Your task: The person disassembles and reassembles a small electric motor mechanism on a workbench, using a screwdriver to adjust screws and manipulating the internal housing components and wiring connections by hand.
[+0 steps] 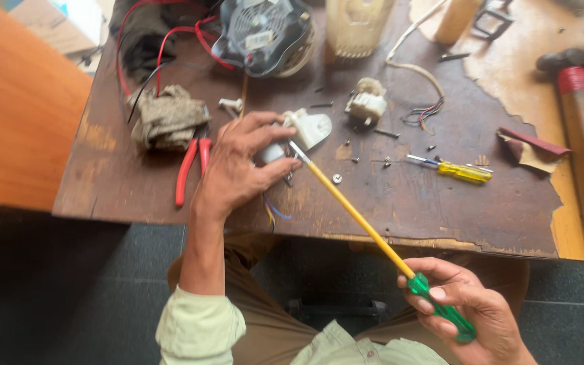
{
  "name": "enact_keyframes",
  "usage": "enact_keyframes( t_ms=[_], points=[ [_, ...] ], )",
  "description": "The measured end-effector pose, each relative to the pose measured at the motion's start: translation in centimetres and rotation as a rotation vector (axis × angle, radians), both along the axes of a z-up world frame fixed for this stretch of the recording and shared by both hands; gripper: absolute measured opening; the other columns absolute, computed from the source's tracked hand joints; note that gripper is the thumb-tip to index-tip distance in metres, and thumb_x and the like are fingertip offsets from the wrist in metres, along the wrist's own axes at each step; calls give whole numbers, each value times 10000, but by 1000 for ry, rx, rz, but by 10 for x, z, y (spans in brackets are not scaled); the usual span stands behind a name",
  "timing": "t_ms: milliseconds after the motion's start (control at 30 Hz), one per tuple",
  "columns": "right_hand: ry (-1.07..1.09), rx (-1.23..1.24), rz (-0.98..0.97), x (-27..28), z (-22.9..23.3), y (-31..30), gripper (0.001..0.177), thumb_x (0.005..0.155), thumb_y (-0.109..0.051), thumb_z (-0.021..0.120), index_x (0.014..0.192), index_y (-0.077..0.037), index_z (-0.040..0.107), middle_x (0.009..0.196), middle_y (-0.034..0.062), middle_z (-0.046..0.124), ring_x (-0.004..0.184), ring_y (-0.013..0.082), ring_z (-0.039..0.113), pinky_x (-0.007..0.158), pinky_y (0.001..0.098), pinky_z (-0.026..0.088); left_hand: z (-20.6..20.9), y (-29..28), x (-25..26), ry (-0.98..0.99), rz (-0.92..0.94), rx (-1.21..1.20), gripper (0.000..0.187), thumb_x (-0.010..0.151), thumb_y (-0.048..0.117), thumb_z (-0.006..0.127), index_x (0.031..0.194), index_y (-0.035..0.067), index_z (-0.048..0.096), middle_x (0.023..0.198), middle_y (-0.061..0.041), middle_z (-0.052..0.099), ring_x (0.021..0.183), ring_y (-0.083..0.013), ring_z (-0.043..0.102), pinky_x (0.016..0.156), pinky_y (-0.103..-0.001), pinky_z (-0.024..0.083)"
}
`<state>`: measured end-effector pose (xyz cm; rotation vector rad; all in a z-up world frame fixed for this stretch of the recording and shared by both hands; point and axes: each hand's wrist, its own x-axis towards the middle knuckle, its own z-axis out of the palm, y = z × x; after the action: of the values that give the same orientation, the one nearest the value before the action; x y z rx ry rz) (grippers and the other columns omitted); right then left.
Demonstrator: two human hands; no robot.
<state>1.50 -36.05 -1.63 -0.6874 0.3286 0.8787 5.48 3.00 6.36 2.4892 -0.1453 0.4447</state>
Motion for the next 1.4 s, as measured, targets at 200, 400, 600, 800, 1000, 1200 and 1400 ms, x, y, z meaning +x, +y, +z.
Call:
enact_keyframes(
  t_ms=[200, 400, 600, 800, 1000, 1200, 1400],
  points=[
    [26, 274, 205, -4, 11, 12, 470, 1046, -85, 641, 1467, 80, 511, 828, 181, 661, 496, 97, 549, 365, 224, 438, 0, -4, -1, -25, 32, -21, 445, 707, 336, 904, 1100, 171, 777, 1271, -13, 697, 1210, -239, 626, 1083, -428, 424],
    [-1597, -899, 247, 0, 45, 20, 578, 884, -164, 720, 1439, -78, 585, 886, 18, 738, 742, 96, 706, 608, 255, 587, -3, -6, 0, 0, 71, -29, 451, 701, 291, 904, 1116, 170, 774, 1297, -41, 675, 1227, -293, 597, 1087, -442, 425],
    [-976, -951, 417, -7, 54, 24, 584, 846, -127, 758, 1413, -61, 635, 857, 65, 608, 756, 146, 611, 609, 304, 547, -8, -7, 1, -49, 71, -16, 548, 735, 251, 887, 1234, 158, 681, 1290, -61, 655, 1241, -271, 602, 1109, -447, 435],
    [-251, -133, 338, 22, 30, 8, 479, 950, -89, 671, 1386, 81, 569, 978, 234, 777, 600, 176, 672, 459, 295, 572, -12, -9, -5, -41, 151, -65, 747, 726, 270, 907, 1336, 135, 498, 1259, -98, 617, 1191, -296, 586, 1025, -460, 449],
    [-393, -279, 356, 41, 38, 4, 520, 887, -50, 748, 1386, 47, 635, 908, 226, 761, 505, 140, 602, 400, 273, 482, -12, -9, -4, 8, 157, -95, 781, 695, 258, 894, 1351, 139, 487, 1246, -57, 647, 1183, -301, 598, 1047, -481, 436],
    [-1565, -1081, 546, 45, 57, 32, 500, 907, -384, 668, 1330, -118, 683, 781, 75, 751, 618, 220, 710, 558, 358, 539, -11, -11, 2, -5, 135, -2, 751, 715, 277, 877, 1345, 138, 492, 1244, -71, 629, 1181, -304, 606, 1059, -478, 420],
    [-1250, -1212, 931, 85, 92, 60, 322, 1007, -366, 573, 1184, -144, 726, 762, 109, 738, 677, 247, 672, 629, 403, 546, -10, -12, 1, -40, 155, 30, 710, 727, 283, 872, 1316, 133, 505, 1213, -85, 617, 1171, -304, 605, 1014, -472, 437]
  ],
)
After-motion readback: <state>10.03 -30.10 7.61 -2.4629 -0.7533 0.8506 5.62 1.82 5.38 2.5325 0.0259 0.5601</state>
